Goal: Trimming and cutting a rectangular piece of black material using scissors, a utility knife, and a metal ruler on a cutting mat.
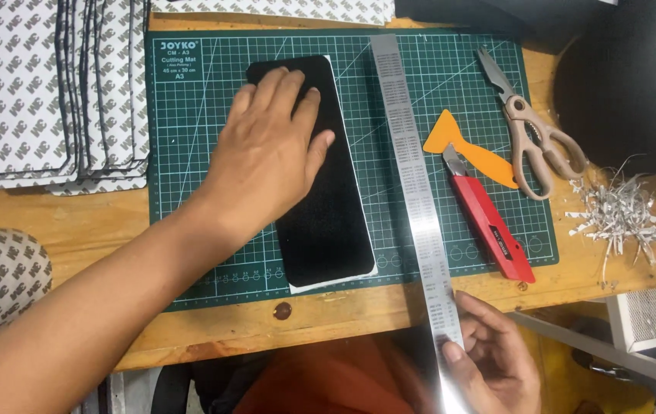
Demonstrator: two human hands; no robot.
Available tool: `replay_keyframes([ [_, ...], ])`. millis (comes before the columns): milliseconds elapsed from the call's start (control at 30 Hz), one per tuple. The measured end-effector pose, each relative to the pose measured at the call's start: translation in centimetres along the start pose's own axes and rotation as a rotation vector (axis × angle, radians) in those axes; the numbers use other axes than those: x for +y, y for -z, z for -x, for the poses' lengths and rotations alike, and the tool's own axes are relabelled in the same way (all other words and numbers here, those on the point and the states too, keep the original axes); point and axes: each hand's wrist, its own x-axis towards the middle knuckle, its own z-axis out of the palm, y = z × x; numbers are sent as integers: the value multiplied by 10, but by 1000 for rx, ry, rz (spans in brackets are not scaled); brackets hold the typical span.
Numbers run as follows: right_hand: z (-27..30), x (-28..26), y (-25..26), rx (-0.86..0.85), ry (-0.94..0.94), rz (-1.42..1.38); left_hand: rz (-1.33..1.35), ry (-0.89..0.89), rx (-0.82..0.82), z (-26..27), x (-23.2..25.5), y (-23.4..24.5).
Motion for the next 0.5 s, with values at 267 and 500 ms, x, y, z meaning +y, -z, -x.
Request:
replay_keyframes([
  [267,0,-10,-6,-43,-19,22,181,-16,-215,15,2,3],
  [500,2,-23,-23,-13,-54,-57,181,-49,-165,10,-1,4],
])
